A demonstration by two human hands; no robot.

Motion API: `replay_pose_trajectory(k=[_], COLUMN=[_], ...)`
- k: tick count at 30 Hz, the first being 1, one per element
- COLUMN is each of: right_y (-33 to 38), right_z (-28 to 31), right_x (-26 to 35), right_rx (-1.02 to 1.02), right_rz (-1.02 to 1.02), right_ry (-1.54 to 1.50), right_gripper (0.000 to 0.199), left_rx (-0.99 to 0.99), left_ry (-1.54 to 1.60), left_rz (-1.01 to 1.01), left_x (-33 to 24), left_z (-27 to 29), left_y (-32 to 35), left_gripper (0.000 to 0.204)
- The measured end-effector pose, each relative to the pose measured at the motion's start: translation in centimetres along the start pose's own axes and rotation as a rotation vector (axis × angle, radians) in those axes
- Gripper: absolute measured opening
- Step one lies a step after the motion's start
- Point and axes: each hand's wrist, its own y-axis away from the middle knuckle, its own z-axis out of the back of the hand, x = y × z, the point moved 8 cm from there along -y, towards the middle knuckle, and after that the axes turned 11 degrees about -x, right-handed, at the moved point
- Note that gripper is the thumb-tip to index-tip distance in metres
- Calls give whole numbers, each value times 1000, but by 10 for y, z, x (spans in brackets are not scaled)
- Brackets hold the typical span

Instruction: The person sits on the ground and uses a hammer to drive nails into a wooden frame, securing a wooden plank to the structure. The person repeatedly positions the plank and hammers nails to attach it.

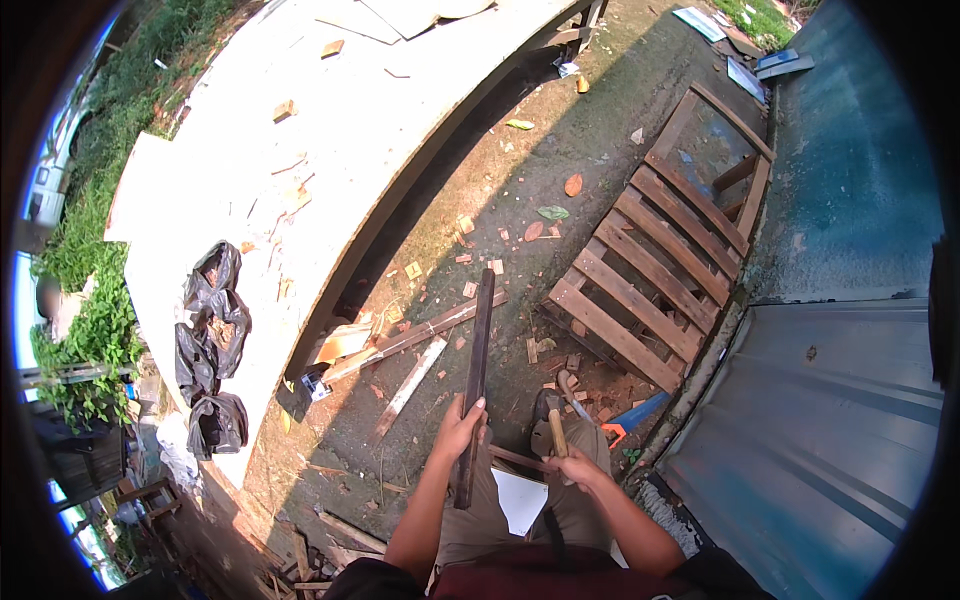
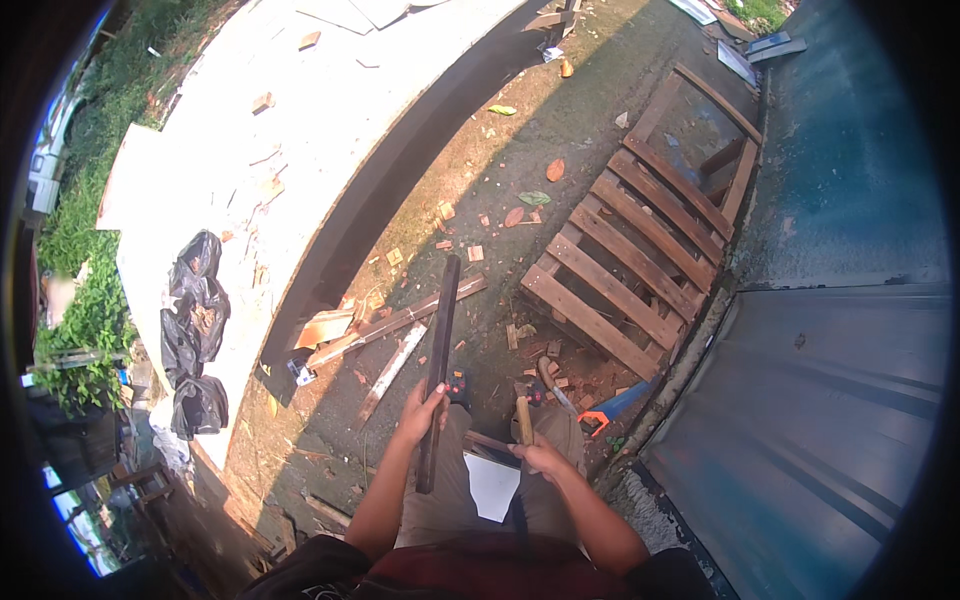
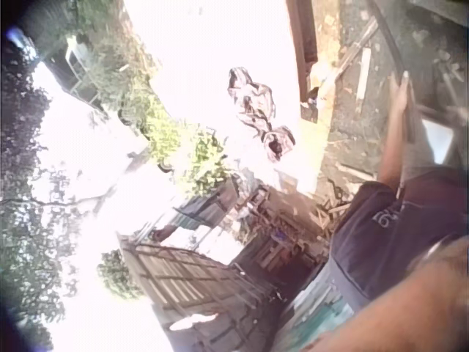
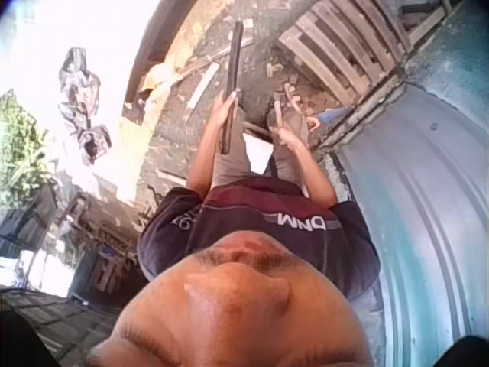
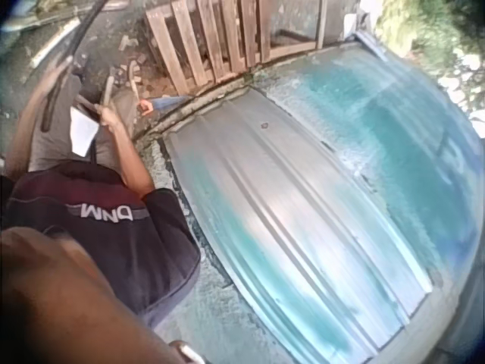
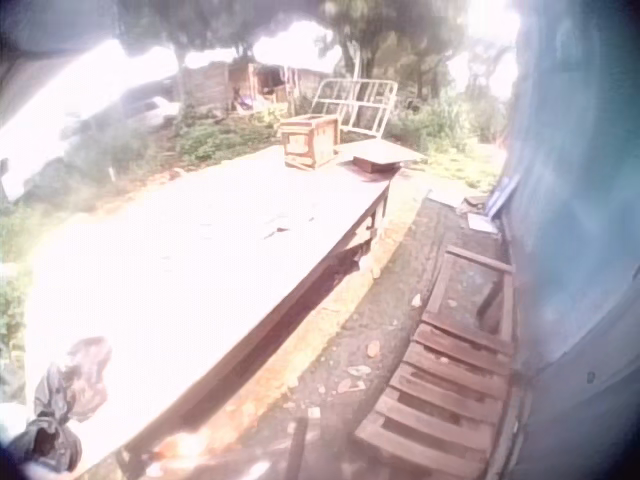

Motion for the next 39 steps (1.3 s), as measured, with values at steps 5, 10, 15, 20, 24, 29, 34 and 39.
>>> replay_pose_trajectory(k=[5, 10, 15, 20, 24, 29, 34, 39], right_y=[81, 117, 112, 102, 122, 91, 31, -61], right_z=[74, 119, 128, 94, 73, 103, 171, 276], right_x=[50, 119, 193, 277, 344, 397, 464, 556], right_rx=[-86, -172, -172, -129, 29, -30, -89, -130], right_rz=[-17, 34, 77, 213, 295, 320, 261, 249], right_ry=[-271, -434, -755, -933, -1125, -1042, -1202, -1295], right_gripper=[9, 4, 4, 11, 9, 8, 5, 7], left_rx=[50, 106, 151, 211, 388, 444, 499, 391], left_ry=[-137, -227, -269, -177, -57, -197, -316, -493], left_rz=[-217, -330, -367, -342, -269, -269, -308, -362], left_x=[-126, -221, -291, -360, -410, -455, -508, -600], left_z=[-14, -12, -19, -18, -65, -135, -219, -350], left_y=[74, 106, 111, 76, 54, -4, -78, -177], left_gripper=[41, 45, 45, 35, 27, 25, 27, 36])
